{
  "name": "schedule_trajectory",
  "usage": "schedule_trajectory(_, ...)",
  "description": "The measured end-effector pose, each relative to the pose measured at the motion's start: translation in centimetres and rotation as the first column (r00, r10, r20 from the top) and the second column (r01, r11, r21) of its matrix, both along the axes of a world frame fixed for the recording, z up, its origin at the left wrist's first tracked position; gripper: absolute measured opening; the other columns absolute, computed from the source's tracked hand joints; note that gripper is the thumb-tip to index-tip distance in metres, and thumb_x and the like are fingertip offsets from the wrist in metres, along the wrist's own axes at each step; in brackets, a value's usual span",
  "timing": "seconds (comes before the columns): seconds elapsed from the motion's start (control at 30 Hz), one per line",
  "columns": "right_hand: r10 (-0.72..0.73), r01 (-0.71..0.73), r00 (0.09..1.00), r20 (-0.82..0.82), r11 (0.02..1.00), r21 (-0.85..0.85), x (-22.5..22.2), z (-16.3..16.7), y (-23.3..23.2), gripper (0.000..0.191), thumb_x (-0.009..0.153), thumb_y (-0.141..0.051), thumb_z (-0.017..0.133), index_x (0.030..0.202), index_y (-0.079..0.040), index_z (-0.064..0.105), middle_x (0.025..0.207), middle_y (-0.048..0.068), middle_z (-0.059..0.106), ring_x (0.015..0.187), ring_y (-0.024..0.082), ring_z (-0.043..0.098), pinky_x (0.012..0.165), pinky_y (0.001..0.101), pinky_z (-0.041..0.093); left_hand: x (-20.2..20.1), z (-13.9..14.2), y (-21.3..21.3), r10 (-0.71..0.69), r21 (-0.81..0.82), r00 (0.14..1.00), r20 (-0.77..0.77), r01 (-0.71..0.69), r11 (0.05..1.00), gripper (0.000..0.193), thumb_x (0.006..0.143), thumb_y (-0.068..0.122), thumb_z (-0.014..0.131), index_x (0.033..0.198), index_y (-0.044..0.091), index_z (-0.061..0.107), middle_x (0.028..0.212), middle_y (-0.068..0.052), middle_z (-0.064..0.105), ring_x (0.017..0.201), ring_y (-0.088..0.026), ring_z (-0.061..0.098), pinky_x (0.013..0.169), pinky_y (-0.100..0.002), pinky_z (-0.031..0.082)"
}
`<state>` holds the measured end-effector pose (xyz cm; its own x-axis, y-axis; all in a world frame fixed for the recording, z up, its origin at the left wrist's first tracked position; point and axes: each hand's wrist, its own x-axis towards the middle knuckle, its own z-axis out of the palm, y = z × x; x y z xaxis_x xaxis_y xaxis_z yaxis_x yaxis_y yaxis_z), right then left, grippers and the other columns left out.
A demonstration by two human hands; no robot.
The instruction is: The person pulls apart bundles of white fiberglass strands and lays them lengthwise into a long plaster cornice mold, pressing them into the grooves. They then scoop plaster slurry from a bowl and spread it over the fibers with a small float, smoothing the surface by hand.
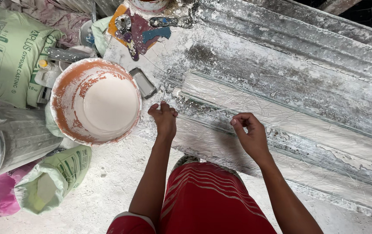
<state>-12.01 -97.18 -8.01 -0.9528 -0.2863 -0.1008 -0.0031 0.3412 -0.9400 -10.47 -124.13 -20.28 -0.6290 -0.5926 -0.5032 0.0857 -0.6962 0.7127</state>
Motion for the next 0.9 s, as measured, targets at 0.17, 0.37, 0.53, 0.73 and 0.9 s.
schedule_trajectory(0.17, -0.023, 0.024, 0.999, 0.025, 0.999, -0.048, -0.2, -0.3, 0.8, 0.013, 0.102, -0.016, 0.067, 0.110, -0.005, 0.066, 0.096, 0.003, 0.070, 0.088, 0.009, 0.062, 0.080, 0.0249, 0.053, 0.0, -0.1, -0.5, -0.076, 0.021, 0.995, -0.068, 0.077, 0.997, 0.032, 0.110, 0.033, 0.053, 0.117, 0.008, 0.034, 0.084, -0.010, 0.042, 0.063, -0.015, 0.043, 0.057, -0.034, 0.044)
schedule_trajectory(0.37, -0.027, 0.028, 1.000, 0.015, 0.996, -0.082, 0.0, -0.8, 1.6, 0.015, 0.105, -0.015, 0.064, 0.115, -0.004, 0.066, 0.100, 0.003, 0.071, 0.092, 0.009, 0.064, 0.083, 0.0252, 0.052, -1.9, 1.6, -3.0, 0.151, 0.315, 0.987, 0.052, -0.159, 0.936, 0.063, 0.104, 0.046, 0.054, 0.150, 0.012, 0.028, 0.133, -0.015, 0.040, 0.105, -0.028, 0.056, 0.084, -0.043, 0.056)
schedule_trajectory(0.53, 0.003, -0.003, 0.998, 0.056, 1.000, -0.014, 0.4, -0.9, 1.3, 0.020, 0.105, -0.017, 0.061, 0.119, -0.005, 0.069, 0.097, 0.004, 0.073, 0.091, 0.009, 0.066, 0.081, 0.0256, 0.053, -5.1, 3.3, -4.9, 0.238, 0.341, 0.947, 0.217, -0.302, 0.890, 0.065, 0.100, 0.045, 0.053, 0.155, 0.022, 0.029, 0.156, -0.008, 0.031, 0.120, -0.028, 0.051, 0.093, -0.046, 0.055)
schedule_trajectory(0.73, 0.035, -0.031, 0.998, 0.061, 0.997, -0.077, 1.0, -1.3, 0.8, 0.020, 0.105, -0.015, 0.060, 0.120, -0.004, 0.068, 0.098, 0.004, 0.072, 0.094, 0.009, 0.067, 0.086, 0.0256, 0.054, -7.3, 3.2, -5.4, 0.383, 0.185, 0.818, 0.430, -0.495, 0.849, 0.052, 0.104, 0.039, 0.040, 0.151, 0.015, 0.041, 0.139, -0.012, 0.055, 0.115, -0.026, 0.059, 0.089, -0.044, 0.060)
schedule_trajectory(0.9, 0.047, -0.038, 0.996, 0.078, 0.993, -0.111, 1.1, -1.6, 1.0, 0.020, 0.105, -0.014, 0.060, 0.120, -0.003, 0.067, 0.098, 0.004, 0.072, 0.093, 0.010, 0.066, 0.086, 0.0260, 0.054, -7.7, 3.1, -4.4, 0.466, 0.101, 0.806, 0.364, -0.531, 0.841, 0.052, 0.106, 0.038, 0.042, 0.152, 0.013, 0.043, 0.143, -0.010, 0.053, 0.119, -0.029, 0.059, 0.093, -0.041, 0.059)
